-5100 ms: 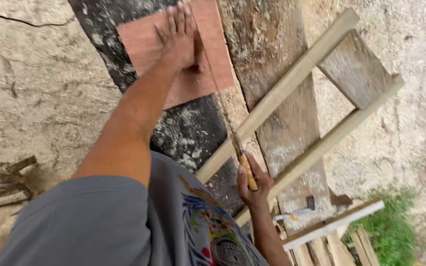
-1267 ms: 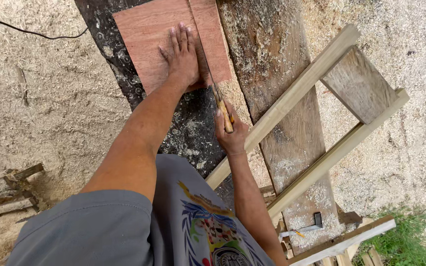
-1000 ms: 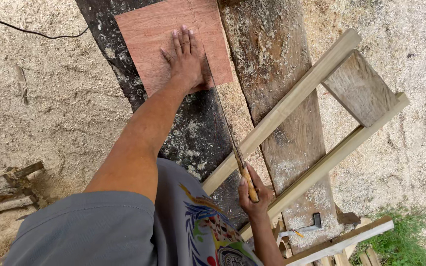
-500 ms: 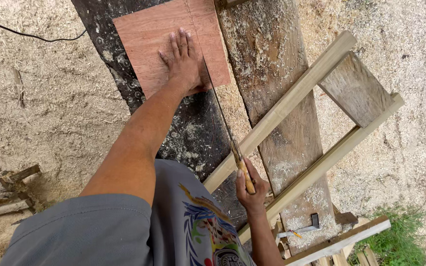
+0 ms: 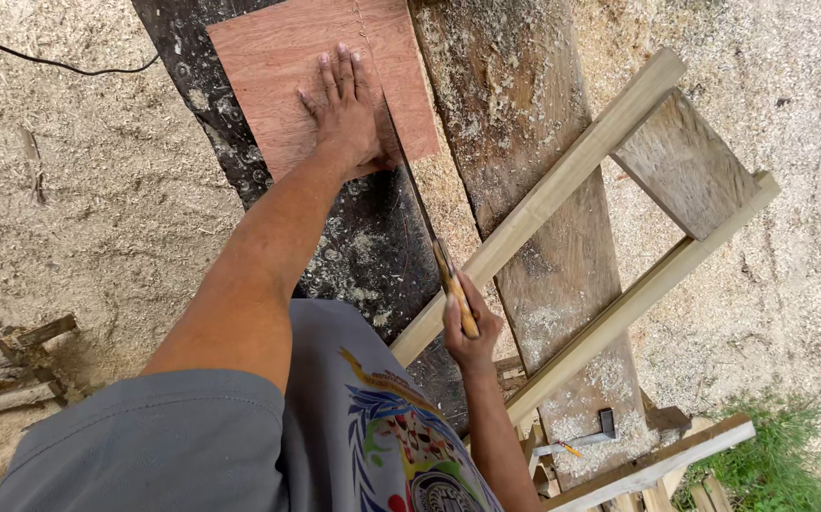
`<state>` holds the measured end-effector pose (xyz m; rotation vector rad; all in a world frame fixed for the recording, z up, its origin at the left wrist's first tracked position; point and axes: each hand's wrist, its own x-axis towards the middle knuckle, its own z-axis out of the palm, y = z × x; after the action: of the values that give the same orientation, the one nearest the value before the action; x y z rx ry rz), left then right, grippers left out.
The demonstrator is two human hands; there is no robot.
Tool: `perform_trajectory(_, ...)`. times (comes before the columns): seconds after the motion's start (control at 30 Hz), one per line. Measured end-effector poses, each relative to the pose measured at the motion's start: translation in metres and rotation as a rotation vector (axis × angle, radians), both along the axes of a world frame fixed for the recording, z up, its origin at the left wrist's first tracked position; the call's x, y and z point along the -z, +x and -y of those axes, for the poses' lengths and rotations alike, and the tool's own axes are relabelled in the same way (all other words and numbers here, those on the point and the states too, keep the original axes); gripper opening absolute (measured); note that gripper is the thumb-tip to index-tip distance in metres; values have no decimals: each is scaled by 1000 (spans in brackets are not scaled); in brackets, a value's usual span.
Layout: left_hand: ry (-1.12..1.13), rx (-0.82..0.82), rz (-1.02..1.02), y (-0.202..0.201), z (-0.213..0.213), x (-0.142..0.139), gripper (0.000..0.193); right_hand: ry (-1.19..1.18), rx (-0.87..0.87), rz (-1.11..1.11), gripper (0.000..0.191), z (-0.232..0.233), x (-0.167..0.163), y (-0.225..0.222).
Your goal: The person measures a plywood panel with a tape measure and marks a cut line with a pencil. They then hold the panel on a work beam and saw along the marked line with a hand saw, and finally lift the cut panel and place it onto a wooden frame.
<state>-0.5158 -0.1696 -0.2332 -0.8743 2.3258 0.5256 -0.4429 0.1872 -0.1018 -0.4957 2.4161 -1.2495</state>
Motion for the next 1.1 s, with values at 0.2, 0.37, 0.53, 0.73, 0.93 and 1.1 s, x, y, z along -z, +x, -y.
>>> perform_trajectory(0.2, -34, 19, -31, 0, -2, -1, 108, -56, -44, -94, 37, -37, -10, 16)
perform_trajectory(0.37, 23, 15, 37, -1, 0, -12, 124, -45, -11, 108, 39, 51, 70, -26)
perform_trajectory(0.53, 54, 5, 58, -4, 2, -10, 129, -78, -21, 12, 40, 30, 34, -17)
perform_trajectory(0.73, 9, 16, -4, -3, -3, -8, 137, -58, -101, -134, 39, -60, -19, 19)
perform_trajectory(0.93, 88, -24, 32, -5, 6, -26, 145, 231, 50, 283, 41, 46, 49, -24)
perform_trajectory(1.1, 44, 0, -20, -2, 3, -32, 152, -269, -22, 22, 37, 81, 48, -51)
